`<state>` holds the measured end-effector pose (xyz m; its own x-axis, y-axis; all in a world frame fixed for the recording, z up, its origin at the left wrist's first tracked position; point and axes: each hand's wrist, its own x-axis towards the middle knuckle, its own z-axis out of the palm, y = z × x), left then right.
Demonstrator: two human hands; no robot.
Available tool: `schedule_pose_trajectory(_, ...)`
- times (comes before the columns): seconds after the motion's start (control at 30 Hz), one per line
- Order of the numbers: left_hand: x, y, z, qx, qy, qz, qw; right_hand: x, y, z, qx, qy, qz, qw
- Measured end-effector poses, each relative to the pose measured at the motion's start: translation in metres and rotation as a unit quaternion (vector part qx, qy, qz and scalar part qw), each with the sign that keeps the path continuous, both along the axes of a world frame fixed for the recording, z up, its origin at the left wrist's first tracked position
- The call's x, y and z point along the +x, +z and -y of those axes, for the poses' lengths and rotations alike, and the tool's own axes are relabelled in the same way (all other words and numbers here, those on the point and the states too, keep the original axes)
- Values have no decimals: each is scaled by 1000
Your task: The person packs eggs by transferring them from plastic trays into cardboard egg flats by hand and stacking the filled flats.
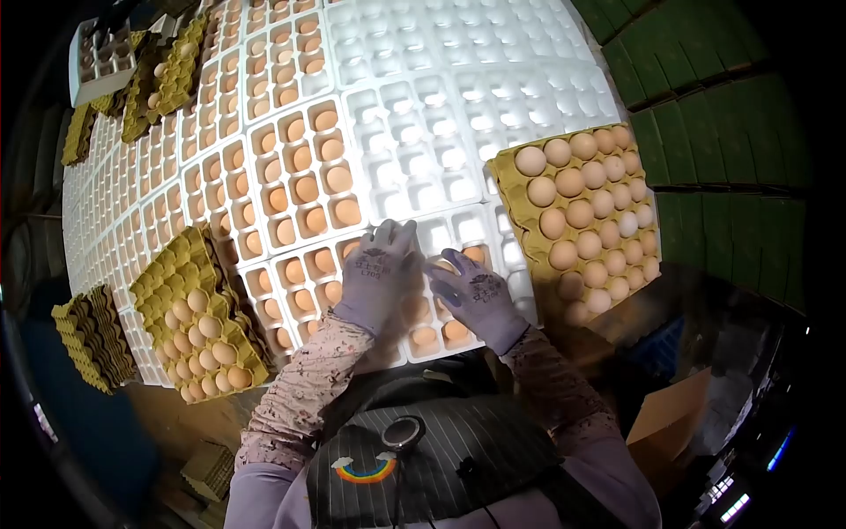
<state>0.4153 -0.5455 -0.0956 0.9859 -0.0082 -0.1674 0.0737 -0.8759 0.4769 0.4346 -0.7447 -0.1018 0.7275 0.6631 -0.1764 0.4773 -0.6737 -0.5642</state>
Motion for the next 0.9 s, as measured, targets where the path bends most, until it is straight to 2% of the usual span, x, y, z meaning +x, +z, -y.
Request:
schedule_pose_trajectory(0.03,7,-2,3,5,1,0,1000,8,-4,-1,5,1,0,1000)
schedule_pose_trajectory(0.1,19,-6,16,-105,76,79,988,26,-16,-6,99,-125,91,983)
schedule_pose_trajectory(0.13,27,-9,27,-270,134,66,951,37,-16,-7,131,-148,94,976)
schedule_pose_trajectory(0.17,34,-17,36,-285,136,107,943,44,-26,-6,139,-137,114,974)
schedule_pose_trajectory(0.23,41,-33,53,-143,96,173,970,45,-64,-2,102,-126,120,979)
schedule_pose_trajectory(0.27,39,-48,53,-69,46,195,977,44,-72,-1,159,-131,101,973)
schedule_pose_trajectory(0.3,32,-64,56,-42,12,198,979,41,-78,-1,220,-131,78,964)
schedule_pose_trajectory(0.4,1,-38,37,-119,-14,218,968,33,-68,-4,294,-211,-18,932)
schedule_pose_trajectory(0.43,-14,-14,21,-185,19,213,959,29,-61,-14,329,-234,-61,913)
schedule_pose_trajectory(0.5,-52,18,-12,-263,74,192,943,20,-19,-50,253,-154,4,955)
schedule_pose_trajectory(0.57,-97,45,-56,-260,127,202,936,4,17,-105,342,-92,-107,929)
schedule_pose_trajectory(0.63,-143,61,-109,-194,210,228,931,-18,62,-166,303,-44,-304,902)
schedule_pose_trajectory(0.67,-167,69,-136,-204,289,236,905,-24,65,-196,288,68,-207,933)
schedule_pose_trajectory(0.7,-188,74,-171,-161,334,241,897,-29,65,-225,264,176,-106,942)
schedule_pose_trajectory(0.73,-212,71,-206,-215,413,199,862,-37,60,-256,267,234,-18,935)
schedule_pose_trajectory(0.77,-226,79,-238,-204,451,177,851,-45,53,-286,266,290,68,917)
schedule_pose_trajectory(0.8,-243,68,-277,-124,395,159,896,-56,47,-314,250,269,99,925)
schedule_pose_trajectory(0.83,-244,80,-297,-68,375,114,917,-65,37,-338,232,246,129,932)
schedule_pose_trajectory(0.87,-242,78,-315,11,306,108,946,-67,14,-355,180,281,143,932)
schedule_pose_trajectory(0.9,-239,75,-331,91,231,104,963,-68,15,-360,169,277,145,934)
